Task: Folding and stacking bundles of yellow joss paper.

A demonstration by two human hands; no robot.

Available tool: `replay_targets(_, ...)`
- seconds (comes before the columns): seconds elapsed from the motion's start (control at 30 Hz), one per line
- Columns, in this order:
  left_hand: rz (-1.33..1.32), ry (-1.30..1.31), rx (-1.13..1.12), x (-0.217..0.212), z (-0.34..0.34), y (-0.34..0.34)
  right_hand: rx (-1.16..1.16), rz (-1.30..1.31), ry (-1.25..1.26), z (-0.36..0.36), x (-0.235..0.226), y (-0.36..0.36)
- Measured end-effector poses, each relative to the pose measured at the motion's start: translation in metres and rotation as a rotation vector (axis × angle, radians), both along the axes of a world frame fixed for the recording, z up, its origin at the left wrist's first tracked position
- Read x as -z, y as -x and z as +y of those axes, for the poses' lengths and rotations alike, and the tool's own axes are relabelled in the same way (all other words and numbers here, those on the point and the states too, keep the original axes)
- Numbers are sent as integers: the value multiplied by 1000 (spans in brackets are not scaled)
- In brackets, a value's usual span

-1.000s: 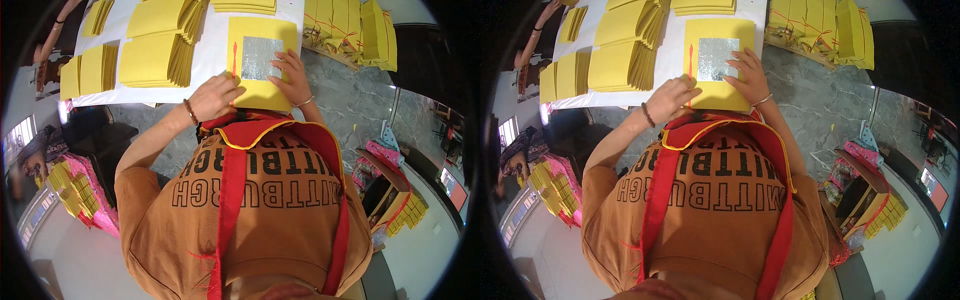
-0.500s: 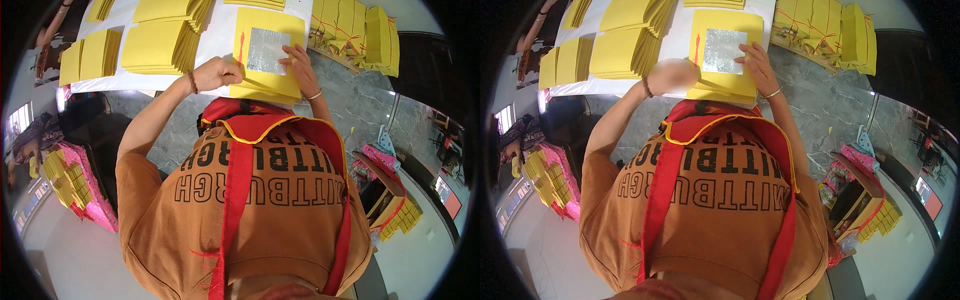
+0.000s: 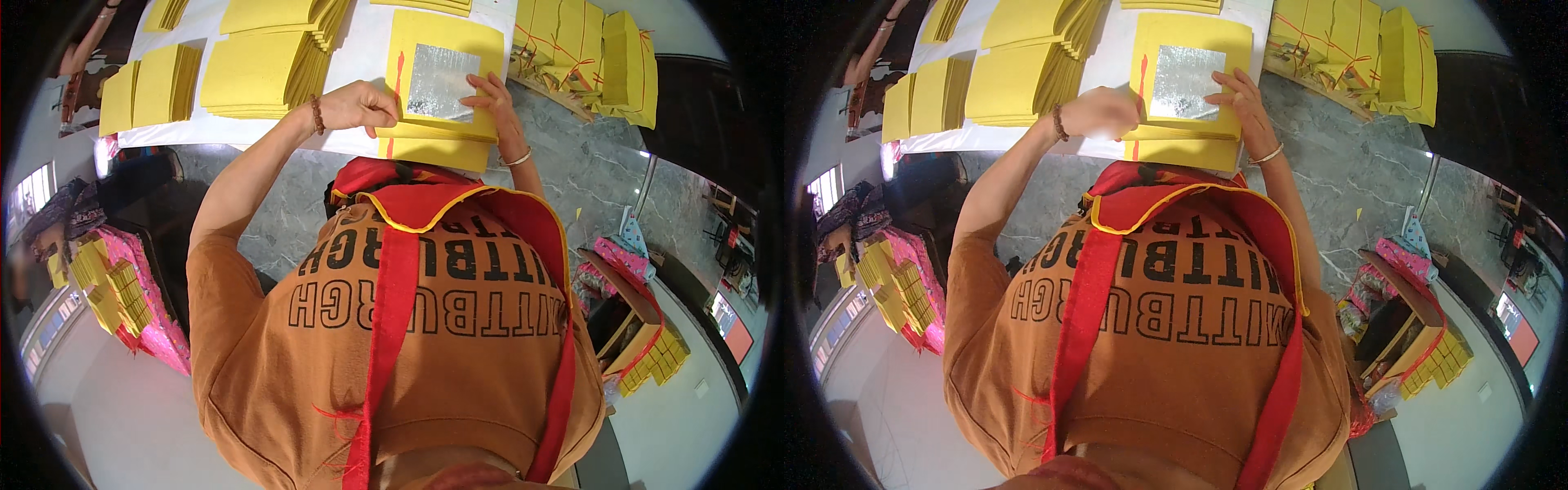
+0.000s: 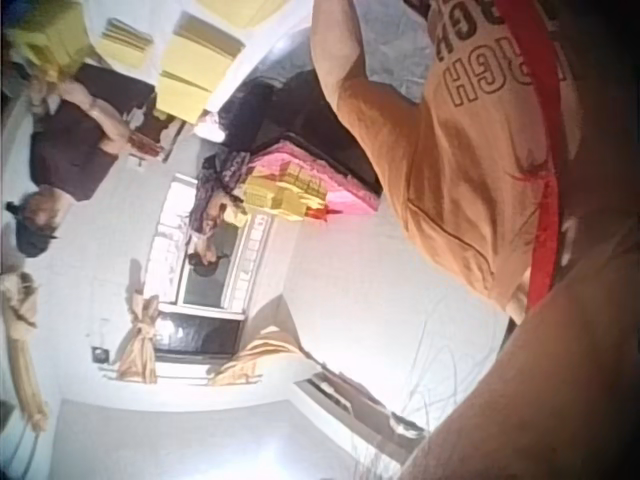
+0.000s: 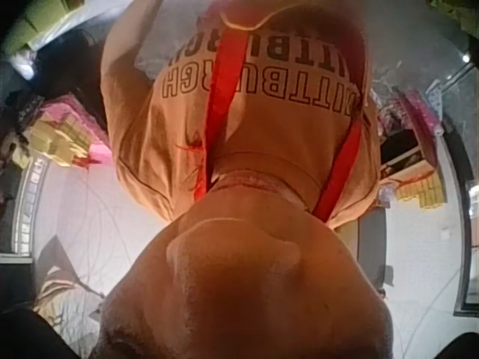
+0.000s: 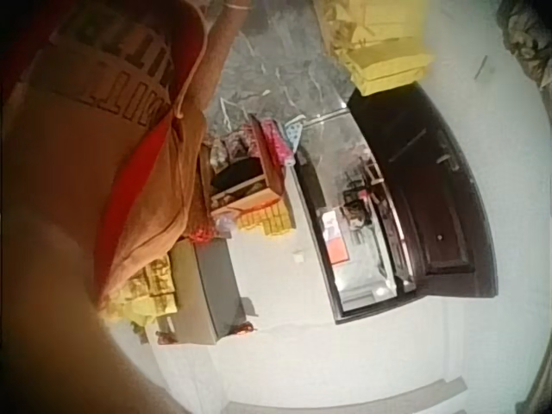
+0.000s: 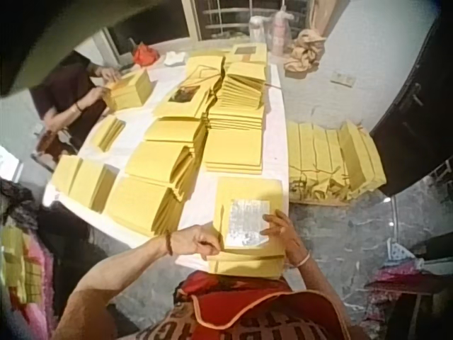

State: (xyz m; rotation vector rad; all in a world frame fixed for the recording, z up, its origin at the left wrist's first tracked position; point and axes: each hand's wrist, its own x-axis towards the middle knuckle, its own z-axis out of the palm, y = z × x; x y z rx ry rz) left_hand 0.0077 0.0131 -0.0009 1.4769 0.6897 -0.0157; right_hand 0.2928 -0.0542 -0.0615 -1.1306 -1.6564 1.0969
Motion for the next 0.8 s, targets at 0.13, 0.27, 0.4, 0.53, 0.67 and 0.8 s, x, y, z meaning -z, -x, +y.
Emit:
replay_targets(0.13, -16, 74, -34, 5, 2, 2, -59, -78, -23, 5, 6, -10)
replay_targets(0.27, -56, 145, -131, 2, -1, 5, -212, -127, -76, 4, -16, -12)
replay_targets(0.4, -82, 142, -201, 1, -1, 9, -268, -369, -104, 4, -22, -11)
replay_targets(0.53, -171, 137, -218, -2, 7, 18, -227, -398, -154, 3, -10, -15)
replay_targets(0.67, -335, -267, -205, -13, -6, 18, -206, -332, -205, 4, -13, -13)
replay_targets(0.8, 22, -1055, -73, 1, -23, 1, -172, -343, -264, 4, -15, -9)
